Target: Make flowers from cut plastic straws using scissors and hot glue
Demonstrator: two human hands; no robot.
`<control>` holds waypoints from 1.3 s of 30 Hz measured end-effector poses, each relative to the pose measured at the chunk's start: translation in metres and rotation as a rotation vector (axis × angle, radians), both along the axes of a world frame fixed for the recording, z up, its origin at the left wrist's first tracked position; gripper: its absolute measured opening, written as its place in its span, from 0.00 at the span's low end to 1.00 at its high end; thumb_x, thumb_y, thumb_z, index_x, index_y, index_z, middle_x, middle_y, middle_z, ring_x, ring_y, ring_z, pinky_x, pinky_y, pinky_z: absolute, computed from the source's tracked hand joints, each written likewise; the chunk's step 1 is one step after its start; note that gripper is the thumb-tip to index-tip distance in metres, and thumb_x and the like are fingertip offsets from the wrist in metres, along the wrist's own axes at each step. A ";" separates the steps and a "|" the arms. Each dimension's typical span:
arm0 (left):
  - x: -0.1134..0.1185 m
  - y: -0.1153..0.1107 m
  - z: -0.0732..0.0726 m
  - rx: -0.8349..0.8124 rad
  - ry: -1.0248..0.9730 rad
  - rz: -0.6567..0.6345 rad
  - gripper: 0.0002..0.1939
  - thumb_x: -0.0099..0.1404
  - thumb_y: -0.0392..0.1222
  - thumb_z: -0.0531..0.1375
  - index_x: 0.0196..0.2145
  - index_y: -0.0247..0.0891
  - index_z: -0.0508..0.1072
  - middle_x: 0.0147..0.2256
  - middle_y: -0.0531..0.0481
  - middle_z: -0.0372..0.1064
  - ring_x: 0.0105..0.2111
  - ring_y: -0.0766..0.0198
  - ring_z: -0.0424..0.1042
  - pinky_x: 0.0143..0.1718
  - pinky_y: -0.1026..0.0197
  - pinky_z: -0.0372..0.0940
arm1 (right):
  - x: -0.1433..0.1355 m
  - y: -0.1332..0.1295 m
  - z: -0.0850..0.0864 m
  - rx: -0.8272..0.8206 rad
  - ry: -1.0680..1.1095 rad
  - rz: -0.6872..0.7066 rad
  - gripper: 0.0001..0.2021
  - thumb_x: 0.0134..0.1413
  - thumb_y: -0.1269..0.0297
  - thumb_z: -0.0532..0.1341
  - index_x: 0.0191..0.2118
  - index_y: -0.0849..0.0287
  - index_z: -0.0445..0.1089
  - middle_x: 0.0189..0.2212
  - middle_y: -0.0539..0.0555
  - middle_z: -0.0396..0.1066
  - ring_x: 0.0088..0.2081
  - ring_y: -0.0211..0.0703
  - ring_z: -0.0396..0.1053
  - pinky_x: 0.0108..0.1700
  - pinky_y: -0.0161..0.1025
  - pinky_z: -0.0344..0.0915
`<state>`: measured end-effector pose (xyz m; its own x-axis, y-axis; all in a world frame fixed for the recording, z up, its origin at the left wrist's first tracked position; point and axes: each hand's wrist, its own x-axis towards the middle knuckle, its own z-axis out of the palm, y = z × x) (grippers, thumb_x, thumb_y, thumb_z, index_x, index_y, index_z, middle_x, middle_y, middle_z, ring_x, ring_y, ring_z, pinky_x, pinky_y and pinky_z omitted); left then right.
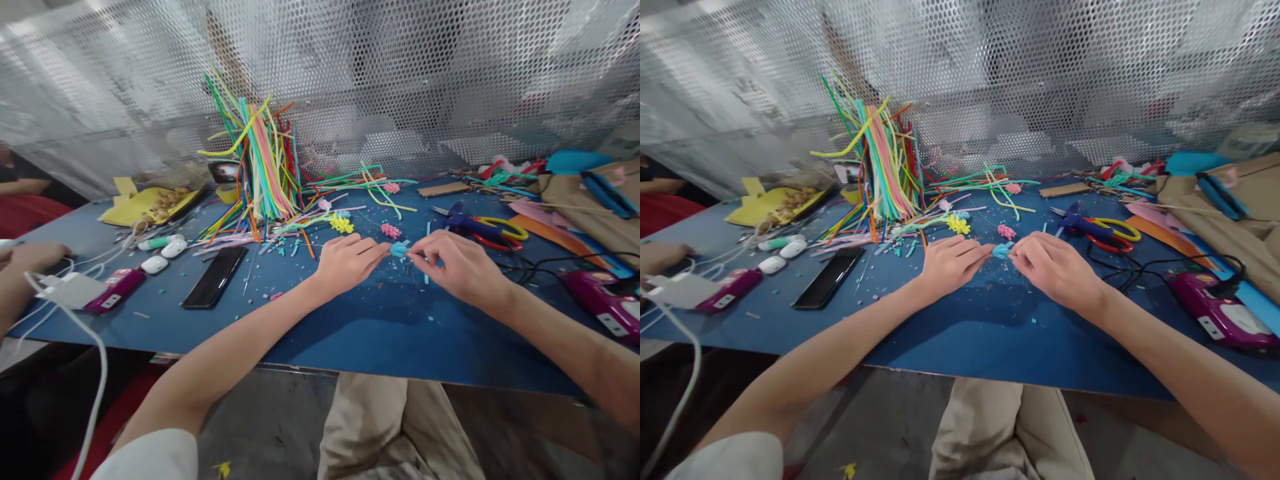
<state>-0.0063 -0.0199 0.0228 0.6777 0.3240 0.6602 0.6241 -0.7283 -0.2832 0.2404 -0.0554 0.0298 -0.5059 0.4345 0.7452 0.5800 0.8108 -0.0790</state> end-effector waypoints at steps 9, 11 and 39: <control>0.000 0.000 -0.002 0.035 0.010 0.013 0.12 0.73 0.46 0.56 0.49 0.47 0.77 0.32 0.54 0.76 0.29 0.68 0.68 0.31 0.62 0.57 | -0.002 -0.002 0.000 0.021 0.022 -0.008 0.15 0.58 0.73 0.63 0.32 0.53 0.54 0.33 0.51 0.75 0.37 0.42 0.75 0.37 0.39 0.70; 0.000 0.000 -0.003 0.015 0.001 0.019 0.13 0.73 0.47 0.56 0.50 0.48 0.77 0.31 0.54 0.76 0.29 0.68 0.69 0.31 0.62 0.58 | -0.003 -0.003 -0.001 0.034 0.038 -0.012 0.15 0.58 0.73 0.63 0.32 0.53 0.54 0.33 0.51 0.75 0.36 0.42 0.75 0.36 0.39 0.70; 0.001 0.000 -0.006 -0.128 -0.086 0.003 0.14 0.73 0.49 0.55 0.47 0.47 0.79 0.31 0.53 0.76 0.32 0.69 0.76 0.34 0.64 0.63 | -0.003 -0.001 0.003 0.078 0.106 0.012 0.14 0.55 0.75 0.65 0.41 0.53 0.62 0.36 0.52 0.77 0.37 0.42 0.75 0.40 0.42 0.72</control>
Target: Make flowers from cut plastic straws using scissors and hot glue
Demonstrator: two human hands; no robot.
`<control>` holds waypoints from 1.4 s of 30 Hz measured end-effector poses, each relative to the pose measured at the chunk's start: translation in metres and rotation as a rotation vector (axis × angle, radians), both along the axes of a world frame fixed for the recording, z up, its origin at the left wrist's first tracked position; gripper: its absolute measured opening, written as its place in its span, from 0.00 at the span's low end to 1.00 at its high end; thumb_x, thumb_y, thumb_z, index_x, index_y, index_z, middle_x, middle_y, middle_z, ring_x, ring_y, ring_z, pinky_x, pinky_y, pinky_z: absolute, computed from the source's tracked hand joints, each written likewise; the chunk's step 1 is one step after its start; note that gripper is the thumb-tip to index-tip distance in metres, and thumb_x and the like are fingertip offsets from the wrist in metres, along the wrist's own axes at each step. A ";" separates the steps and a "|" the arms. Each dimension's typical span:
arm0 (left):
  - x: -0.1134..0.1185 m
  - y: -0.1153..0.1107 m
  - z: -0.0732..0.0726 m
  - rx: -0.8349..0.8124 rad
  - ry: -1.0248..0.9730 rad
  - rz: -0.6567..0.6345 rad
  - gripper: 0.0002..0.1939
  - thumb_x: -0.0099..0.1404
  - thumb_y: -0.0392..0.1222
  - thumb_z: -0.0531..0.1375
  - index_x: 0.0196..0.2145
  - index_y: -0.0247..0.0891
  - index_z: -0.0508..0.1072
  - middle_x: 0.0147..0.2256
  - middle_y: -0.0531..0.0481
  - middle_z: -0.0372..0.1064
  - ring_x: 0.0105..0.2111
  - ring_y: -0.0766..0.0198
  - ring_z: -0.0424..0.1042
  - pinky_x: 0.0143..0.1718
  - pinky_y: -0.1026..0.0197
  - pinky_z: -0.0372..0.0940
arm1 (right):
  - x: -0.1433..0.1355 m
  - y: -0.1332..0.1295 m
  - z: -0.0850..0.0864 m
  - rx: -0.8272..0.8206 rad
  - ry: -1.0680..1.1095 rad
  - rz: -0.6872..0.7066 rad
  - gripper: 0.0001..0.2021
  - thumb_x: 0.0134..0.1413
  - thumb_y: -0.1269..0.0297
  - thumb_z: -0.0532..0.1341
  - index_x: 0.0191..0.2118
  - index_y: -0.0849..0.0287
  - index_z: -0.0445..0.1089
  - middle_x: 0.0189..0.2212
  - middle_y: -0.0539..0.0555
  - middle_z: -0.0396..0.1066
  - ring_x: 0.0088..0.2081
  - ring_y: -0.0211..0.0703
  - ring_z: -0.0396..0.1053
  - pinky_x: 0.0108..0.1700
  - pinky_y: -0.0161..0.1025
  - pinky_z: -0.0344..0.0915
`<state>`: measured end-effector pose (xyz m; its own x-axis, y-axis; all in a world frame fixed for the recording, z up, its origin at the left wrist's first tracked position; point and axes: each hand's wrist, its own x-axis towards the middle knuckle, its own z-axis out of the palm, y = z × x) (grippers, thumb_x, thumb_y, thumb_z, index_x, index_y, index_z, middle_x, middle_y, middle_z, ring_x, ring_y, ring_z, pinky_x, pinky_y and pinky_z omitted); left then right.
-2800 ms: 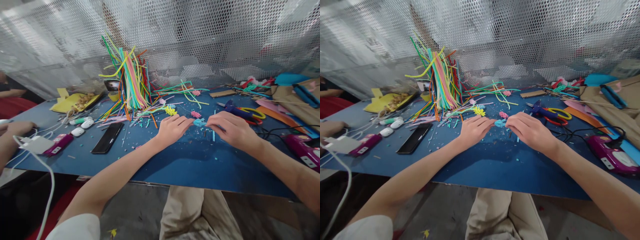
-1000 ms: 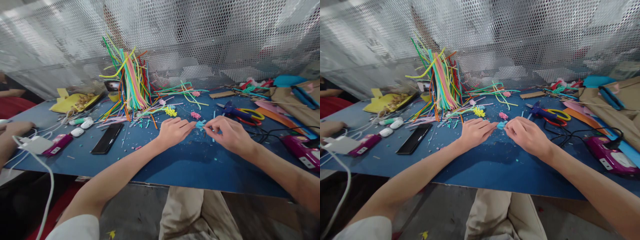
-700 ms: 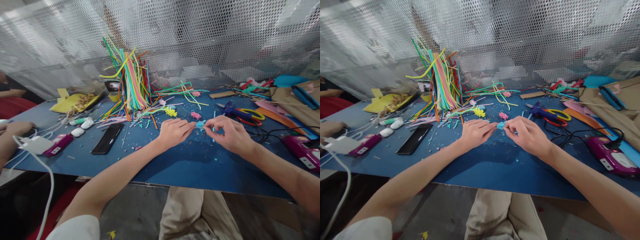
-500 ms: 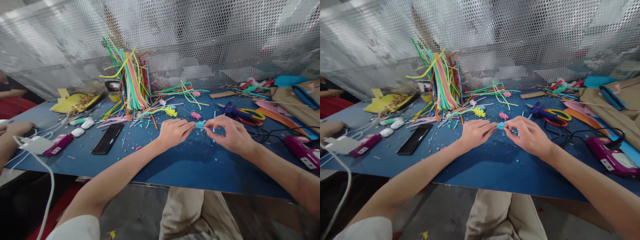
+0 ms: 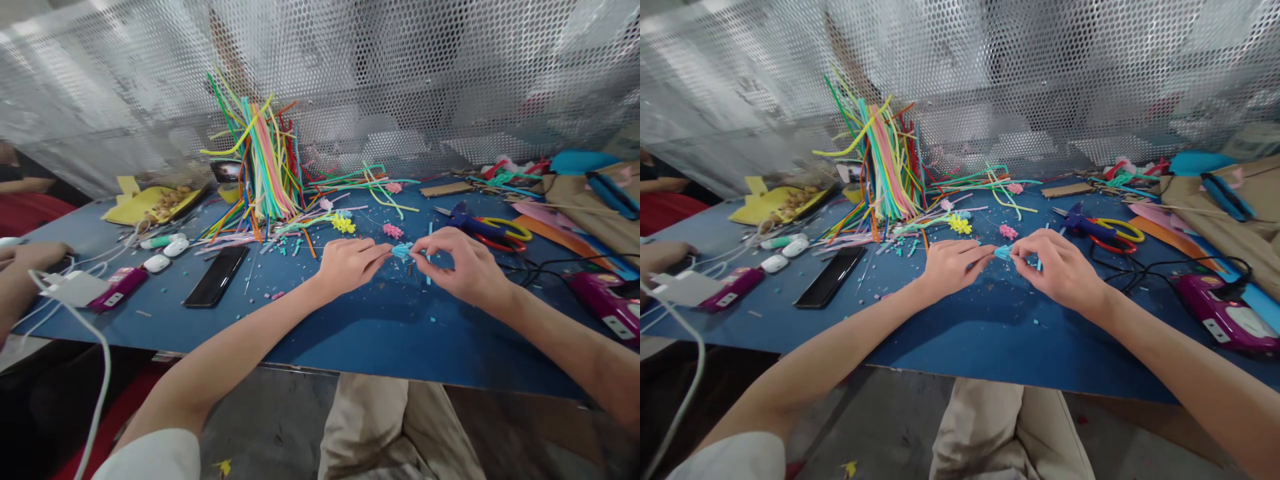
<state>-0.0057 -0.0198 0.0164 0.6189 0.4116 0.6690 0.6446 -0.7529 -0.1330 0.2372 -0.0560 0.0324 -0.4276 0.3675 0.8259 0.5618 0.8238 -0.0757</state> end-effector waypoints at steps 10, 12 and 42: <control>0.000 0.001 -0.001 0.010 0.007 0.004 0.13 0.72 0.50 0.56 0.47 0.47 0.78 0.31 0.54 0.76 0.31 0.69 0.76 0.32 0.64 0.62 | 0.000 0.000 -0.001 0.005 -0.010 0.002 0.12 0.55 0.74 0.65 0.40 0.53 0.63 0.36 0.52 0.77 0.37 0.43 0.75 0.40 0.43 0.72; 0.000 0.001 -0.001 0.006 0.008 0.001 0.13 0.73 0.49 0.56 0.47 0.47 0.78 0.31 0.53 0.76 0.31 0.69 0.76 0.32 0.64 0.62 | 0.000 0.001 -0.001 -0.004 -0.008 -0.004 0.12 0.55 0.73 0.65 0.41 0.53 0.64 0.36 0.52 0.77 0.37 0.43 0.75 0.41 0.43 0.73; 0.000 0.000 0.001 0.014 -0.036 -0.026 0.13 0.72 0.48 0.57 0.47 0.46 0.79 0.31 0.54 0.77 0.31 0.71 0.76 0.28 0.65 0.60 | -0.003 -0.001 -0.004 0.051 0.010 -0.041 0.14 0.53 0.76 0.66 0.37 0.54 0.61 0.35 0.52 0.77 0.36 0.42 0.74 0.40 0.42 0.72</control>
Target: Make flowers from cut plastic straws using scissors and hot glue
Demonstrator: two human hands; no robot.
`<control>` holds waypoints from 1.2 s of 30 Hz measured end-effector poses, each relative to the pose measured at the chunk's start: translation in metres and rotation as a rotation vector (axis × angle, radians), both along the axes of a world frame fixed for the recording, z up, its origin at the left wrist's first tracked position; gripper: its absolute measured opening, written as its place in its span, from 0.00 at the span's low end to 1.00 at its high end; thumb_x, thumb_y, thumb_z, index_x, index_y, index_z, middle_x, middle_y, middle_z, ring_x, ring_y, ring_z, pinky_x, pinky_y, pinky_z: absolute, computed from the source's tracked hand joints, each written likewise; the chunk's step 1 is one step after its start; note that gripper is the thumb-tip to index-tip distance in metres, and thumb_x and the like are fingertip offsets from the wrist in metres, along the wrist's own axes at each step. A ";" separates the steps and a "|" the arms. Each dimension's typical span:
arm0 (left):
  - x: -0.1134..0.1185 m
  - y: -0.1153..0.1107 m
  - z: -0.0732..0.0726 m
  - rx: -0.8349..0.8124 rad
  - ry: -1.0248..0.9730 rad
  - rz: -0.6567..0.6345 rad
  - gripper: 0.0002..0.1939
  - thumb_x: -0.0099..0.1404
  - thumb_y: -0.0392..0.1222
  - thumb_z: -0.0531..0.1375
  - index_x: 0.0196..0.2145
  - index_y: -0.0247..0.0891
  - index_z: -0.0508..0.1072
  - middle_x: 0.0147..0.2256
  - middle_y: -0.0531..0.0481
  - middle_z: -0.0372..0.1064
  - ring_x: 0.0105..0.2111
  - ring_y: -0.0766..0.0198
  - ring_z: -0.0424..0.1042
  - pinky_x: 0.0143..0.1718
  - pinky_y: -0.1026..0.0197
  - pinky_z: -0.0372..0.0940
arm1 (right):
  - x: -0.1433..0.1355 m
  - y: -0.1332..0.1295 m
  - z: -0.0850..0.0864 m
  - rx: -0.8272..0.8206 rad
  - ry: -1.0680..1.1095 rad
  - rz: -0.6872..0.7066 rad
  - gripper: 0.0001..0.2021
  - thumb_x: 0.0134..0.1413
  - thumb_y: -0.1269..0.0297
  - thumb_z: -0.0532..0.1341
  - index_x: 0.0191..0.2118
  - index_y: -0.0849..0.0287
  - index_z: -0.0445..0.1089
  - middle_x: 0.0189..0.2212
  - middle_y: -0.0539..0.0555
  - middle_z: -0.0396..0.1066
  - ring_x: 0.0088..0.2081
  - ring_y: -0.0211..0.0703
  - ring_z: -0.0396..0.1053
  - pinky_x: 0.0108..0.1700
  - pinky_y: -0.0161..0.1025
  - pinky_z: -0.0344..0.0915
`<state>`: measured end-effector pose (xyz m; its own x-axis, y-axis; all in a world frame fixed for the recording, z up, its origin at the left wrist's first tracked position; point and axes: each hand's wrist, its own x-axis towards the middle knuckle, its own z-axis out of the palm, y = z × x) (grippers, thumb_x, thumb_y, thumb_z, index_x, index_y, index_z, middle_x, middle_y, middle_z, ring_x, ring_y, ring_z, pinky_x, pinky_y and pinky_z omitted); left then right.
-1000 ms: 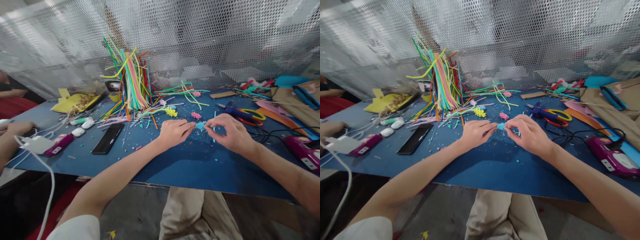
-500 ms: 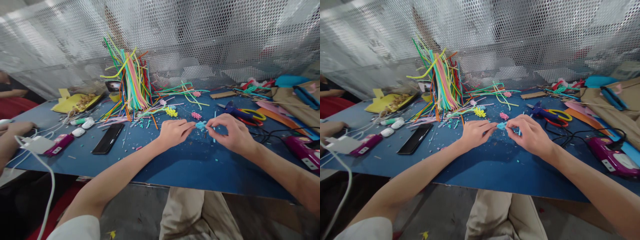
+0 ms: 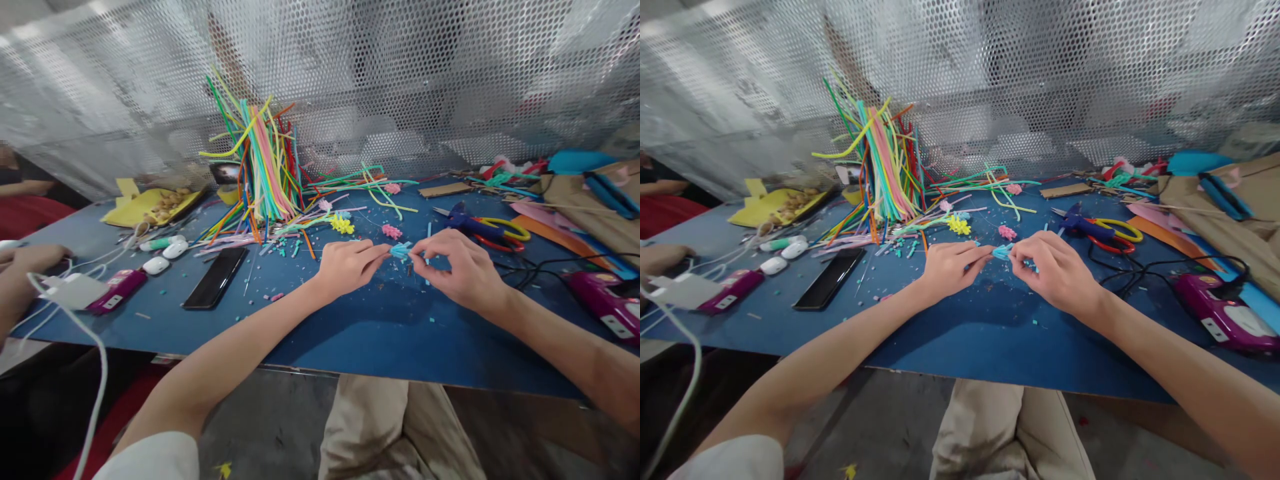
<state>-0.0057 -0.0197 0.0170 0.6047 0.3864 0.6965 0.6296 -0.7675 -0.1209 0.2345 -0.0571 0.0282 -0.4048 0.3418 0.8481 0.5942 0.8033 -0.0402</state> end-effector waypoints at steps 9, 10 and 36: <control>0.000 0.000 0.000 -0.011 0.001 0.010 0.13 0.73 0.48 0.56 0.47 0.46 0.79 0.31 0.54 0.77 0.30 0.70 0.75 0.30 0.65 0.60 | 0.001 -0.001 0.003 0.014 -0.022 -0.024 0.14 0.53 0.72 0.67 0.43 0.55 0.64 0.36 0.53 0.77 0.38 0.45 0.74 0.43 0.44 0.72; 0.000 0.000 0.000 -0.011 -0.002 0.010 0.13 0.73 0.48 0.56 0.48 0.47 0.79 0.31 0.54 0.77 0.30 0.70 0.75 0.30 0.65 0.60 | 0.002 -0.001 0.004 0.007 -0.027 -0.043 0.15 0.52 0.70 0.67 0.44 0.56 0.65 0.38 0.55 0.76 0.39 0.46 0.74 0.44 0.46 0.71; -0.006 0.015 -0.003 0.094 0.094 -0.020 0.15 0.73 0.46 0.56 0.55 0.47 0.74 0.38 0.54 0.78 0.33 0.69 0.73 0.33 0.64 0.62 | 0.012 0.008 0.004 -0.128 -0.150 -0.197 0.04 0.60 0.63 0.63 0.36 0.56 0.73 0.29 0.49 0.76 0.31 0.40 0.71 0.39 0.42 0.64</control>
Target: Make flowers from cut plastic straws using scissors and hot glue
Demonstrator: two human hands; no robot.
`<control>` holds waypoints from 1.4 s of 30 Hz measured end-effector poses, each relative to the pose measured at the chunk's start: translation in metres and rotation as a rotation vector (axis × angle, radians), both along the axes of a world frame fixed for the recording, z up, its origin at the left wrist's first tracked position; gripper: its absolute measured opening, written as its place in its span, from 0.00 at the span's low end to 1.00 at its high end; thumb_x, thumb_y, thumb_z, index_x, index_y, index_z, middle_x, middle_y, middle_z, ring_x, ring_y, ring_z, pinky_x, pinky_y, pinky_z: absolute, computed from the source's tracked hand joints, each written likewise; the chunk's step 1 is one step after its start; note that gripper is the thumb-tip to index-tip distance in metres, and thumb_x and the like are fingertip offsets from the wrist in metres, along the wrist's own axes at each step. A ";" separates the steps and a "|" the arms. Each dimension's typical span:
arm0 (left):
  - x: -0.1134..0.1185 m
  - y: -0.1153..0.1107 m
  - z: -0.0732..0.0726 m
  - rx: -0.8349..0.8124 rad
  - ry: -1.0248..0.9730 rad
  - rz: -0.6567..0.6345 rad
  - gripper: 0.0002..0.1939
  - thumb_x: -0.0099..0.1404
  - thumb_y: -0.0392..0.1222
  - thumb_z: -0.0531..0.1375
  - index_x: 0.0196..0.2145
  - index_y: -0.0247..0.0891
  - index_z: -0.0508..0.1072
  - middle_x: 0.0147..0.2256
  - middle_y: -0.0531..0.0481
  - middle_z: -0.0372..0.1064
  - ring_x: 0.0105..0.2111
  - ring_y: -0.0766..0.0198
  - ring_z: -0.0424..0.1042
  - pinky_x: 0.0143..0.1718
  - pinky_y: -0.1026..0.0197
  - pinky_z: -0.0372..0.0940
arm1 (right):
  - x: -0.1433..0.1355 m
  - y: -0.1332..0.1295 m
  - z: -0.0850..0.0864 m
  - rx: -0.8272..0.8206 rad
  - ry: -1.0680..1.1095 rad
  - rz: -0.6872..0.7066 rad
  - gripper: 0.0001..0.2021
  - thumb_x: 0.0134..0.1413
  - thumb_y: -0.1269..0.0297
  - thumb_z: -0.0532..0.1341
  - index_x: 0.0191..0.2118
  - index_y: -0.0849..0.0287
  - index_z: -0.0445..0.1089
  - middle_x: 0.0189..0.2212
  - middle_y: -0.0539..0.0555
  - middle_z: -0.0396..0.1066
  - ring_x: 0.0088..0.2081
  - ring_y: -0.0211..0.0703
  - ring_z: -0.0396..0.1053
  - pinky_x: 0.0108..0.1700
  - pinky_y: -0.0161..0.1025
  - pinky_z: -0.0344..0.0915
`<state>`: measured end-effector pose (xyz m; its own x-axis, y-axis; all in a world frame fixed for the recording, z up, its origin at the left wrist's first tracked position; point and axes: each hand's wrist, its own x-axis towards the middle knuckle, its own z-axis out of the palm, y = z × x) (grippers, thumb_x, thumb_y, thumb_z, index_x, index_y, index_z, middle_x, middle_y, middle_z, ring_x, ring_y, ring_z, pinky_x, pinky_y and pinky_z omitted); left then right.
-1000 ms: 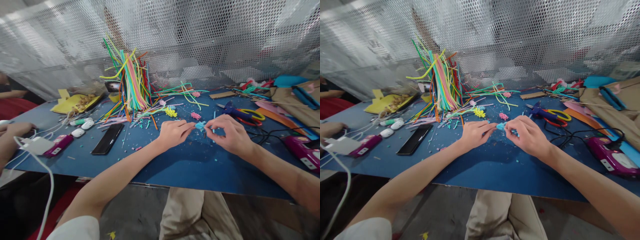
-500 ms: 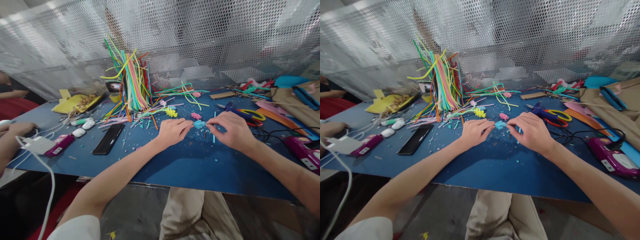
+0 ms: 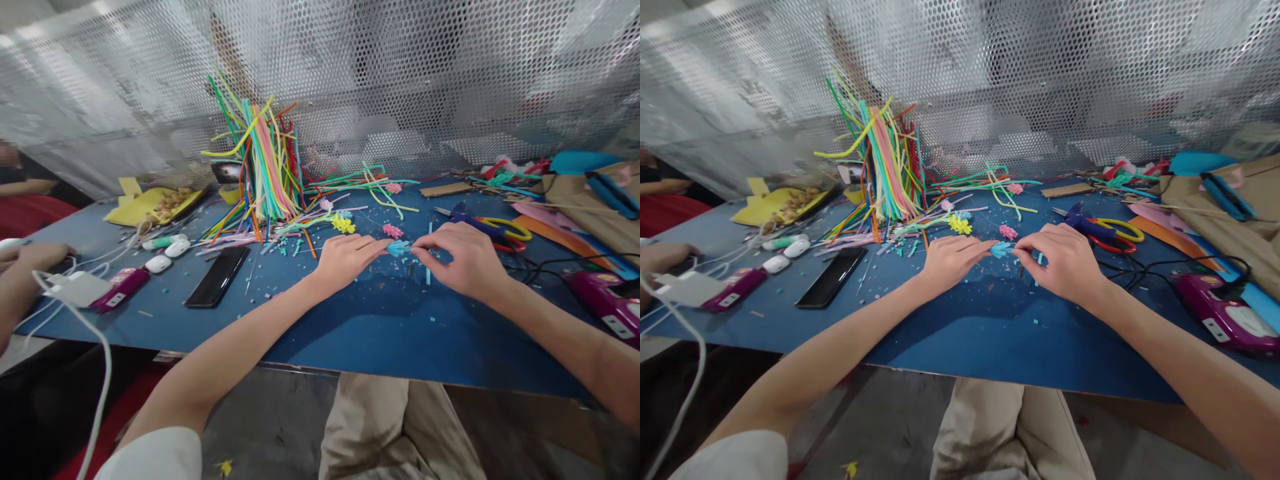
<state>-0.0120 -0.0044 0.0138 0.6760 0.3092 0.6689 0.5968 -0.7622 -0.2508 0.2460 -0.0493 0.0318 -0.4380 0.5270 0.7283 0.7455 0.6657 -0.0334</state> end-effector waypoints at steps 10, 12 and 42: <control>0.001 -0.001 0.001 0.008 0.021 0.038 0.13 0.74 0.46 0.55 0.49 0.48 0.78 0.35 0.53 0.78 0.30 0.66 0.65 0.28 0.64 0.55 | -0.004 0.000 -0.003 -0.004 0.017 -0.008 0.11 0.60 0.62 0.63 0.47 0.56 0.72 0.39 0.53 0.78 0.38 0.44 0.73 0.43 0.43 0.65; 0.001 -0.001 -0.001 -0.002 0.035 0.038 0.13 0.74 0.47 0.55 0.49 0.49 0.77 0.35 0.53 0.77 0.30 0.66 0.65 0.28 0.63 0.55 | -0.004 0.000 -0.003 -0.003 0.027 -0.001 0.08 0.60 0.63 0.63 0.45 0.55 0.72 0.38 0.52 0.78 0.37 0.44 0.73 0.42 0.43 0.65; 0.003 -0.007 0.002 -0.032 0.014 0.038 0.13 0.74 0.48 0.55 0.48 0.47 0.78 0.35 0.53 0.78 0.32 0.67 0.69 0.31 0.63 0.59 | -0.003 0.000 -0.001 0.113 0.009 -0.043 0.03 0.59 0.66 0.62 0.33 0.53 0.70 0.28 0.46 0.76 0.32 0.40 0.72 0.42 0.43 0.61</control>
<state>-0.0090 -0.0112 0.0161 0.6725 0.3565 0.6486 0.6224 -0.7466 -0.2350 0.2426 -0.0495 0.0304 -0.4098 0.4596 0.7879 0.7735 0.6329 0.0332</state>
